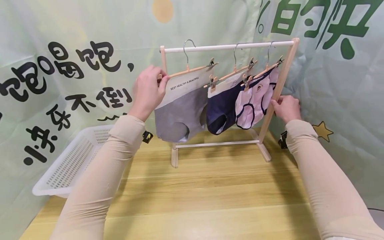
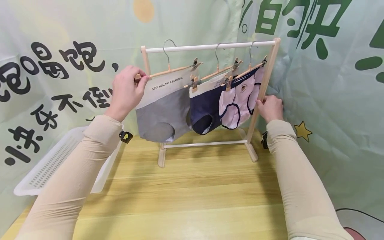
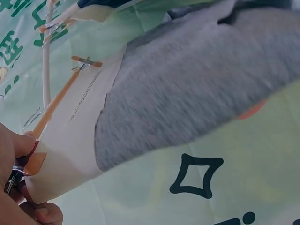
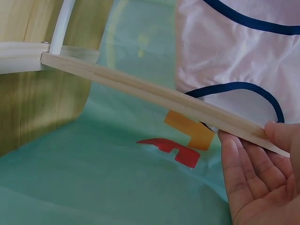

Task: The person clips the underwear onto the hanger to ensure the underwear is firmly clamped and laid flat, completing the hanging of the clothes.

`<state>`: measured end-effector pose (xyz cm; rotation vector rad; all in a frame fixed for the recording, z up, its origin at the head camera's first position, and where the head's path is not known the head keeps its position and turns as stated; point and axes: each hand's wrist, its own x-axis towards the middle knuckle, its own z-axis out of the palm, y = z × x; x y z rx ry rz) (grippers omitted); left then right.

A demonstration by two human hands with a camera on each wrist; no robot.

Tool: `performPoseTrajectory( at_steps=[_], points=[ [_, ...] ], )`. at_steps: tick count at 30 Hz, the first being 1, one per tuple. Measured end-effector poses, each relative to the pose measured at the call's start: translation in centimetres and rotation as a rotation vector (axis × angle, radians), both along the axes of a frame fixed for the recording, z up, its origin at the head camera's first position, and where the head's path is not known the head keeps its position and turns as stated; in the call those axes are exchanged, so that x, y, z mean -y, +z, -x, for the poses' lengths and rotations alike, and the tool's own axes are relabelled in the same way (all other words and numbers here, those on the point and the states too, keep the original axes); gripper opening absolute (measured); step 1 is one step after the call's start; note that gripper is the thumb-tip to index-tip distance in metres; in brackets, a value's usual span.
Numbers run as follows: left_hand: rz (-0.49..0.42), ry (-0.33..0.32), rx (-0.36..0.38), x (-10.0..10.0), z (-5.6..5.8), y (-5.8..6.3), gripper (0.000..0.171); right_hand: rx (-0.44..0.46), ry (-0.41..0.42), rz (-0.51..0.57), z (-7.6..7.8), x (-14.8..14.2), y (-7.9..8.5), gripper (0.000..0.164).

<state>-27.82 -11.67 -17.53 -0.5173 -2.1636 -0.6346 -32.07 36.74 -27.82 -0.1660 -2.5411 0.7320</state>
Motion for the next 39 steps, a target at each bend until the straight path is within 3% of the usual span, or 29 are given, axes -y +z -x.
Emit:
performPoseTrajectory(
  at_steps=[12, 25, 33, 39],
  points=[
    [0.039, 0.027, 0.082, -1.1, 2.0, 0.4, 0.022, 0.005, -0.001, -0.001, 0.1, 0.3, -0.4, 0.043],
    [0.047, -0.014, 0.2, -1.8, 2.9, 0.2, 0.024, -0.01, -0.011, -0.002, 0.2, 0.4, -0.2, 0.042],
    [0.024, -0.084, 0.228, -1.4, 2.9, -0.6, 0.04, 0.002, -0.007, 0.003, 0.2, 0.1, -0.3, 0.044],
    [0.003, -0.152, 0.221, -0.8, 1.8, -1.3, 0.052, 0.004, -0.006, -0.003, 0.1, 0.1, -0.2, 0.044]
  ],
)
